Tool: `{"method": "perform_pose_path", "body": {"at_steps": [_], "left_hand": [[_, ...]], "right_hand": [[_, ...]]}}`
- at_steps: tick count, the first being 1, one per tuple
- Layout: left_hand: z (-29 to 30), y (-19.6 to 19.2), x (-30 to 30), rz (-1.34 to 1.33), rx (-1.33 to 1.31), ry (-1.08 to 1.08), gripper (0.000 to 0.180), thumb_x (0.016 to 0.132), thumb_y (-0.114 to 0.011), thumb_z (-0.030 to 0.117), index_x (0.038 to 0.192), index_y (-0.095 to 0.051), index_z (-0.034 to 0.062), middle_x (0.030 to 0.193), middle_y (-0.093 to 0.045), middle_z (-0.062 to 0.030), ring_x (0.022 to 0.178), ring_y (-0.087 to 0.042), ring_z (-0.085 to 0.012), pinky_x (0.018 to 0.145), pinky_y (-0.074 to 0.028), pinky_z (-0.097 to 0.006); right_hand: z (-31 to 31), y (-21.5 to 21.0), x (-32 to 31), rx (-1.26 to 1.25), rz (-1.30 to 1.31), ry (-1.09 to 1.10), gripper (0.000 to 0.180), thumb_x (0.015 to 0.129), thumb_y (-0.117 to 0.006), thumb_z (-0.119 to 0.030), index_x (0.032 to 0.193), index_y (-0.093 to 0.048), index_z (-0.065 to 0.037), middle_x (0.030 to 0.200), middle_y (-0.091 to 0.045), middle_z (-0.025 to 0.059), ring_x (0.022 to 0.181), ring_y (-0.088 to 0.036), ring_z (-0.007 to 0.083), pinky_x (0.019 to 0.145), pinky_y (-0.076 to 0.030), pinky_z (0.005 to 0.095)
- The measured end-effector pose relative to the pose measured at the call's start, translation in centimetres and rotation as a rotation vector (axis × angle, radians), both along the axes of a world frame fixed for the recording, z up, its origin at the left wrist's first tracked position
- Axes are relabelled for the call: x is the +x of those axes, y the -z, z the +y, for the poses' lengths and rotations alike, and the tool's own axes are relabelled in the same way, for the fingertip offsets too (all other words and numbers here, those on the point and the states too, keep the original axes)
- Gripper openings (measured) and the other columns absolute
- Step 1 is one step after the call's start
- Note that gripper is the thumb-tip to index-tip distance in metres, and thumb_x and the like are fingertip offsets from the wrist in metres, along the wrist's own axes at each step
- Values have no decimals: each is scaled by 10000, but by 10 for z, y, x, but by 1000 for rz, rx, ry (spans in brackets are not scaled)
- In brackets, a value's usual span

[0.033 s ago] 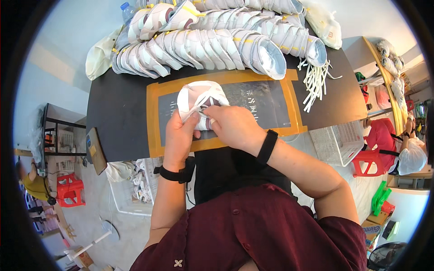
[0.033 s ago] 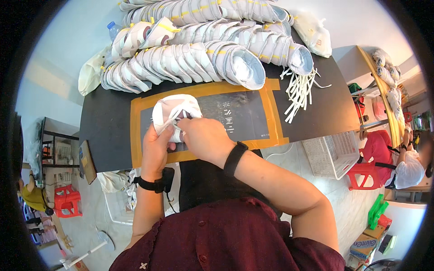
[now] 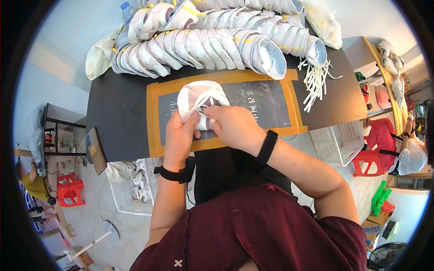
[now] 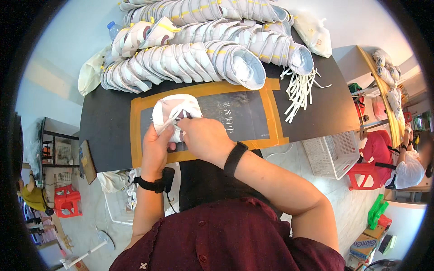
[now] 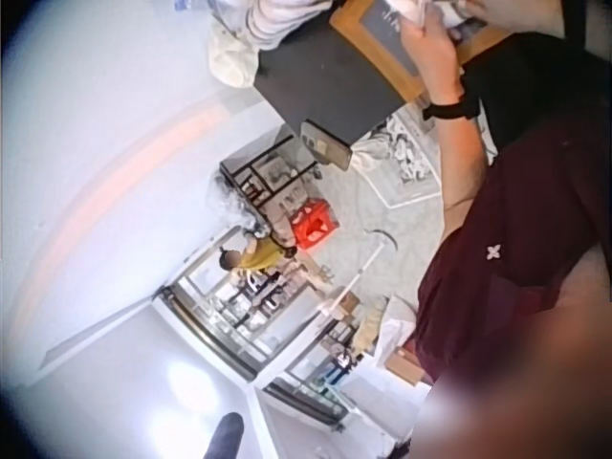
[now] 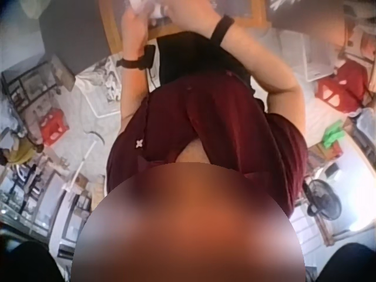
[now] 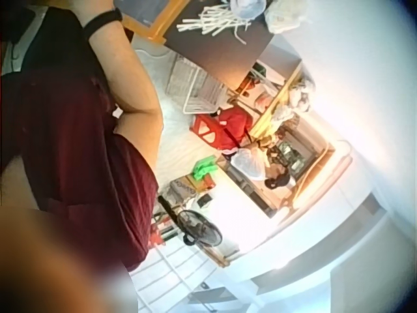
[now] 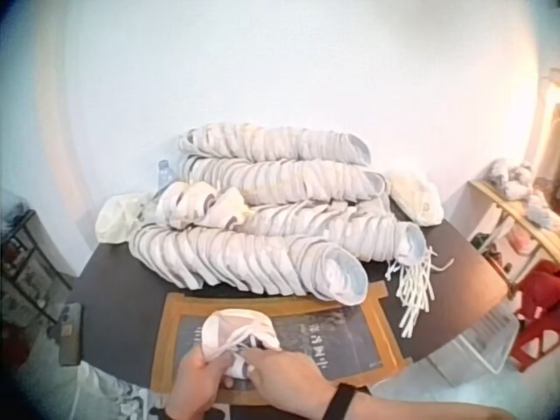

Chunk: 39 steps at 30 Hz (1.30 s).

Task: Threading white laces or strips into the uppers of white shoes at a workstation.

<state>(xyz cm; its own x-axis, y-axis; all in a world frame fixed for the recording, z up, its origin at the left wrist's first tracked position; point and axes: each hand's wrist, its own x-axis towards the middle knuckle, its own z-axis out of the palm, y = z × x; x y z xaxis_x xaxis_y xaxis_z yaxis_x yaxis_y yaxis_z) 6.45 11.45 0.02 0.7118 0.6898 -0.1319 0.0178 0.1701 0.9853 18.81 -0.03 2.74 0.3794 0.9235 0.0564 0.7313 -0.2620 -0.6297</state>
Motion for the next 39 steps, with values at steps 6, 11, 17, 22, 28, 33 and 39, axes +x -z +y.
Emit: {"method": "perform_pose_path", "body": {"at_steps": [6, 11, 17, 22, 28, 33, 39], "left_hand": [[-1, 0, 0, 29, 21, 8, 185, 938, -574, 92, 1108, -596, 19, 880, -621, -4, 613, -500, -49, 529, -416, -203], [1, 2, -1, 63, 52, 25, 210, 940, -579, 97, 1134, -599, 20, 903, -631, -3, 622, -499, -43, 527, -417, -202], [13, 15, -8, -104, -130, 17, 187, 938, -589, 103, 1116, -595, 46, 935, -642, 0, 663, -534, -42, 538, -430, -204], [6, -7, -10, -135, -465, 72, 202, 928, -602, 97, 1130, -595, 91, 972, -663, 1, 743, -586, -64, 533, -421, -217], [-23, -9, -24, -57, -289, 78, 194, 935, -607, 116, 1122, -594, 67, 954, -662, 7, 753, -599, -52, 568, -443, -210], [-29, -44, -36, 239, 993, 211, 155, 828, -640, 48, 981, -630, 72, 893, -640, -53, 748, -591, -211, 607, -480, -297], [-31, -71, -38, 138, 1486, 388, 162, 694, -665, 60, 840, -606, 99, 848, -583, -34, 794, -580, -216, 610, -483, -324]], "right_hand": [[9, 2, -3, -28, -25, 13, 197, 841, -531, -122, 1000, -621, -51, 821, -663, 200, 768, -646, 394, 705, -509, 492], [13, -2, -6, -82, -108, 4, 147, 840, -530, -103, 970, -580, -56, 792, -661, 177, 738, -649, 379, 664, -511, 487], [-40, -20, -14, 40, -42, 10, 126, 906, -541, -141, 997, -565, -57, 819, -653, 159, 776, -651, 354, 663, -510, 445], [-53, -10, 7, 301, 326, 13, 119, 914, -552, -114, 1000, -540, -31, 868, -633, 165, 815, -640, 322, 689, -497, 404], [-56, -20, -7, 404, 504, 174, 116, 871, -590, -80, 962, -545, -23, 858, -609, 119, 770, -610, 206, 675, -483, 332], [-55, -51, -8, 665, 99, 19, 187, 817, -608, -3, 995, -634, -53, 909, -619, 83, 788, -600, 169, 672, -495, 291], [-45, -74, 0, 424, -3, -305, 222, 790, -610, -121, 1012, -606, -118, 926, -638, 38, 751, -646, 282, 608, -524, 390]]}}
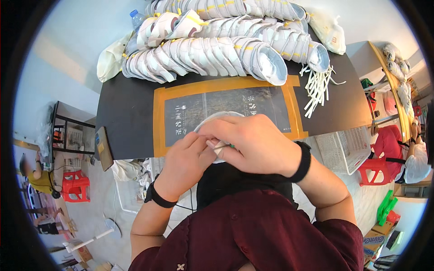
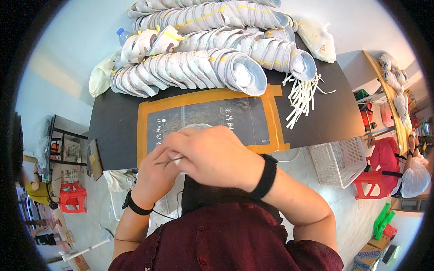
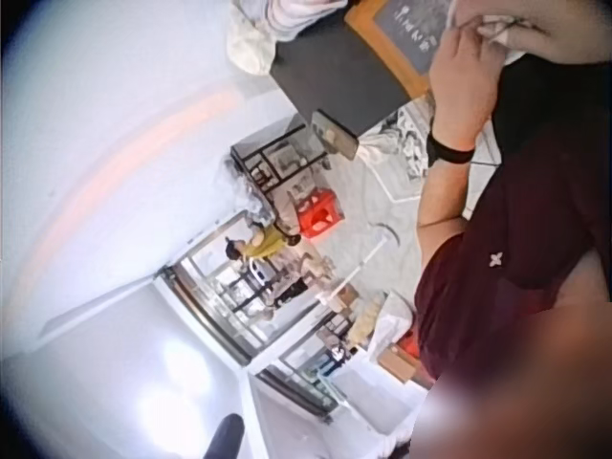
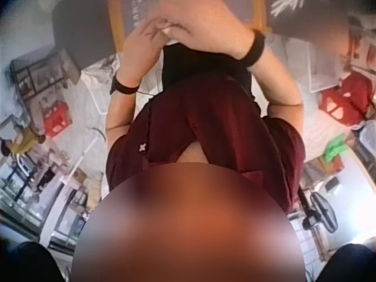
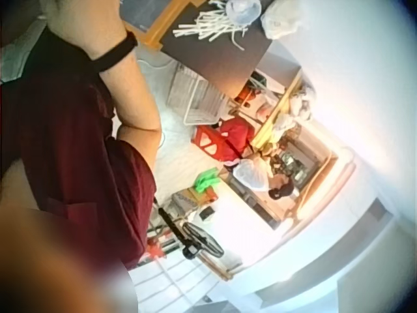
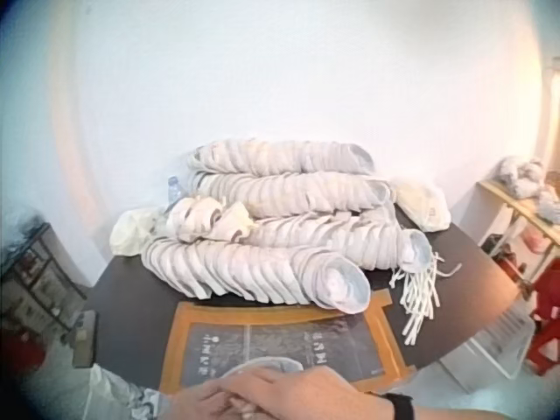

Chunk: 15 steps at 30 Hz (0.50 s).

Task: Threading white laces or strips into the uppers of white shoes at a workstation.

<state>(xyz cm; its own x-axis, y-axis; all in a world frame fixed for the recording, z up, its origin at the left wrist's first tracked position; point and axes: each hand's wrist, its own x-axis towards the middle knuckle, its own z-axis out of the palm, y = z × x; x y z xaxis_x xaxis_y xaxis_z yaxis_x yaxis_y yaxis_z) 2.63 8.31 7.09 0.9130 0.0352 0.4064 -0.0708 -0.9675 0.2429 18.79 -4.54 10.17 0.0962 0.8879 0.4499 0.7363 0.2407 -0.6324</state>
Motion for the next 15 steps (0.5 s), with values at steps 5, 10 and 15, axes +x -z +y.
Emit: {"method": "perform_pose_path", "body": {"at_steps": [5, 10, 15], "left_hand": [[4, 18, -1, -154, 272, 48, 241, 687, -686, 72, 923, -640, 91, 881, -589, -18, 791, -582, -179, 587, -465, -298], [12, 30, -9, -350, 234, 37, 270, 667, -696, 63, 934, -659, 78, 924, -604, -29, 805, -584, -184, 600, -475, -303], [10, 21, -3, -377, 243, 130, 268, 636, -699, 53, 900, -660, 82, 892, -604, -34, 764, -582, -187, 578, -483, -287]], "right_hand": [[-17, 24, 8, -307, -78, 74, 145, 829, -579, -148, 960, -637, -132, 904, -636, 58, 804, -640, 286, 656, -523, 416], [-15, 36, 5, -214, 104, 111, 155, 819, -622, -116, 970, -661, -117, 881, -632, 63, 800, -640, 277, 678, -525, 381], [-6, 32, 0, -123, 109, 109, 189, 810, -666, -82, 998, -667, -99, 875, -628, 46, 806, -635, 262, 688, -523, 354]]}}
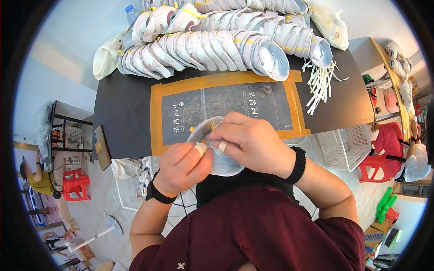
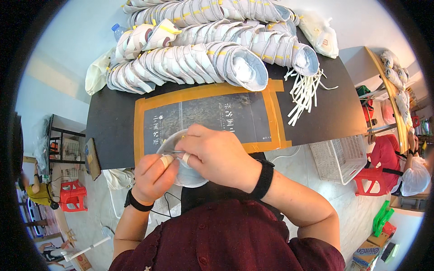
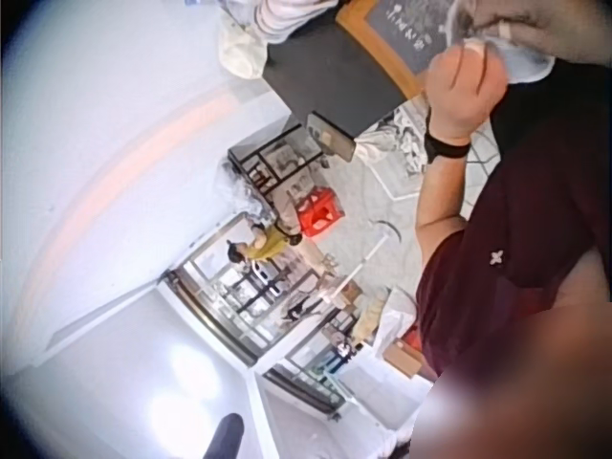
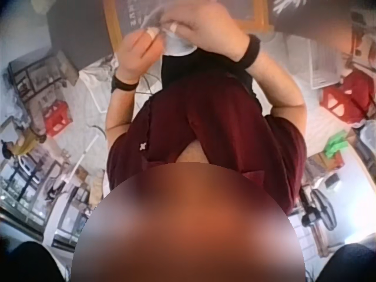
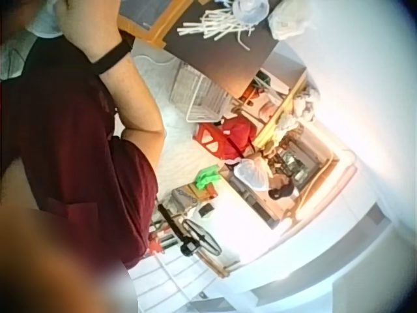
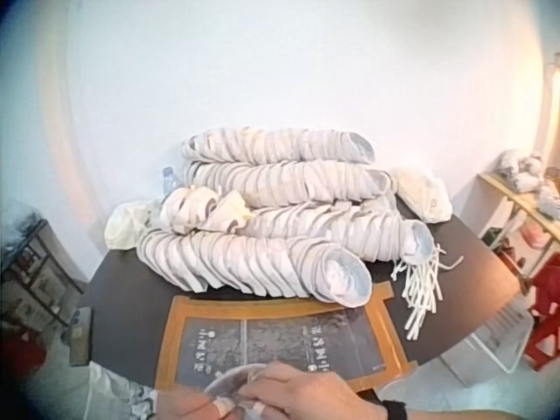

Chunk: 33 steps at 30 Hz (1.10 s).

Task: Threading white laces or strips into the uppers of white shoes at a workstation.

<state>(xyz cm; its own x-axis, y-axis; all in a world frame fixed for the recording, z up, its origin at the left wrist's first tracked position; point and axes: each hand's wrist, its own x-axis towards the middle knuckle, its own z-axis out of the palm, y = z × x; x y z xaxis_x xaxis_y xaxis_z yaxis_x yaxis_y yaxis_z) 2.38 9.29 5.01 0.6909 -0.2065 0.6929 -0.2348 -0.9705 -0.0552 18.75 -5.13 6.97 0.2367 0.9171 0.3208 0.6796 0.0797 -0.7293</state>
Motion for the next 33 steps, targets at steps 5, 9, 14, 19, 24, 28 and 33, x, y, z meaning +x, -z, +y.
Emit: {"method": "perform_pose_path", "body": {"at_steps": [5, 9, 14, 19, 24, 28, 33], "left_hand": [[1, 4, -1, -31, 17, 21, 258, 621, -699, 56, 875, -662, 88, 844, -592, -25, 737, -585, -179, 547, -480, -266], [0, 5, -1, -10, 26, 42, 247, 626, -694, 65, 870, -665, 96, 818, -573, -11, 752, -582, -172, 569, -482, -267], [0, 9, -5, 42, 33, 74, 240, 635, -687, 71, 872, -667, 97, 833, -568, -6, 778, -576, -170, 593, -482, -267], [-3, 11, -3, 113, -55, 83, 253, 620, -680, 45, 871, -656, 68, 829, -609, -40, 748, -589, -206, 586, -481, -295], [3, 8, -3, 144, 4, 82, 234, 659, -688, 63, 887, -643, 90, 901, -587, -26, 826, -575, -174, 626, -499, -269], [7, 9, -4, 151, 0, 92, 233, 661, -688, 62, 887, -639, 91, 901, -588, -26, 817, -580, -172, 635, -504, -271], [3, 11, -1, 124, 2, 82, 235, 665, -687, 60, 892, -639, 97, 891, -584, -18, 830, -578, -169, 626, -502, -274]], "right_hand": [[1, 4, 0, -40, -33, -68, 137, 801, -627, -117, 932, -664, -115, 946, -600, 56, 778, -638, 289, 645, -532, 405], [1, 7, 2, -15, -68, -96, 147, 788, -626, -101, 935, -635, -96, 946, -586, 63, 759, -639, 282, 628, -538, 397], [0, 11, -5, -97, -335, -105, 193, 747, -622, -63, 931, -568, -82, 938, -547, 99, 718, -629, 287, 585, -538, 376], [3, 23, -2, -58, -147, -63, 181, 753, -610, -30, 923, -558, -65, 922, -553, 109, 747, -624, 305, 628, -530, 393], [10, 39, 4, -4, 285, -70, 91, 821, -611, -47, 895, -559, -34, 908, -575, 119, 802, -604, 310, 712, -504, 385], [9, 38, 3, -79, 413, -88, 88, 852, -626, -86, 895, -579, -25, 898, -580, 129, 821, -593, 314, 728, -495, 375], [9, 40, 4, -57, 226, -134, 90, 874, -615, -110, 915, -590, -34, 906, -575, 129, 826, -598, 322, 716, -496, 381]]}}
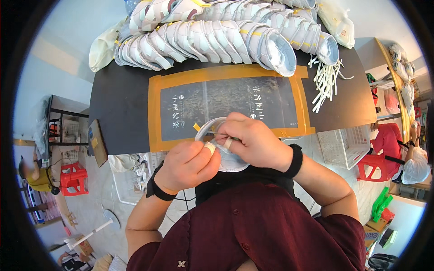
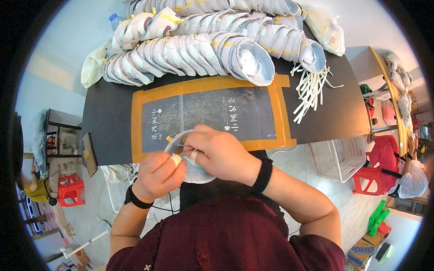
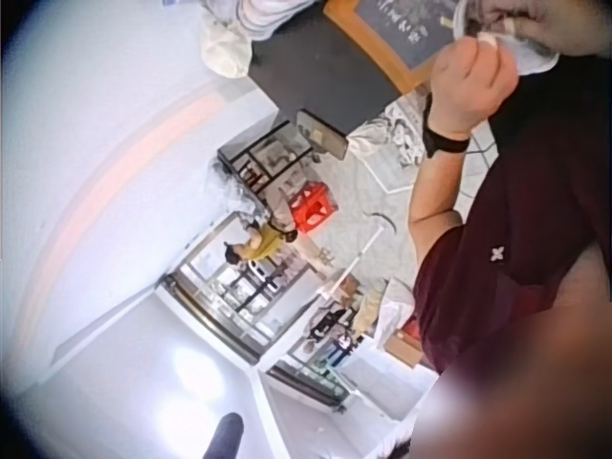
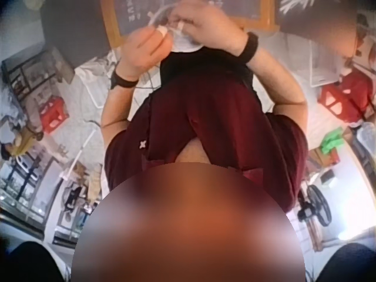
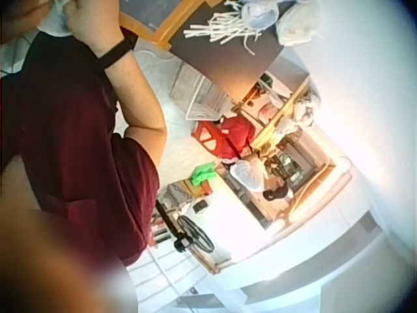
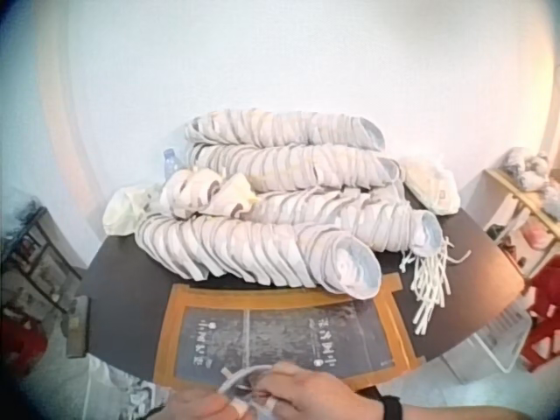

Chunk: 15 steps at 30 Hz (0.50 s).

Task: Threading white laces or strips into the uppers of white shoes at a workstation.

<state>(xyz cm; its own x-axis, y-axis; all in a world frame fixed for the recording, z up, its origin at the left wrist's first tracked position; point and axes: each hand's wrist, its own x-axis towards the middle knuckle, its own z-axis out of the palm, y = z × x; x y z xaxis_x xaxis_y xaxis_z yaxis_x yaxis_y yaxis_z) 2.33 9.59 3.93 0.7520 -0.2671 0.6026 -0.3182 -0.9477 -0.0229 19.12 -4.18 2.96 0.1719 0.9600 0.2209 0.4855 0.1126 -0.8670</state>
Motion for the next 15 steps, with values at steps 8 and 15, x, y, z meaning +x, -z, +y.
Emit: {"method": "perform_pose_path", "body": {"at_steps": [8, 15], "left_hand": [[0, 4, -1, 22, -12, 31, 230, 675, -693, 64, 897, -646, 104, 885, -582, -10, 839, -579, -167, 623, -497, -267], [-1, 6, -4, -16, -28, -41, 292, 623, -696, 40, 911, -656, 69, 833, -587, -44, 768, -589, -217, 614, -508, -321]], "right_hand": [[7, -13, -1, -236, 846, 135, 120, 973, -538, -96, 920, -591, -2, 725, -584, 4, 634, -540, 76, 595, -461, 247], [4, -17, 6, 4, 514, 293, 128, 961, -556, -106, 999, -612, 2, 871, -631, 24, 832, -565, 64, 725, -474, 275]]}}
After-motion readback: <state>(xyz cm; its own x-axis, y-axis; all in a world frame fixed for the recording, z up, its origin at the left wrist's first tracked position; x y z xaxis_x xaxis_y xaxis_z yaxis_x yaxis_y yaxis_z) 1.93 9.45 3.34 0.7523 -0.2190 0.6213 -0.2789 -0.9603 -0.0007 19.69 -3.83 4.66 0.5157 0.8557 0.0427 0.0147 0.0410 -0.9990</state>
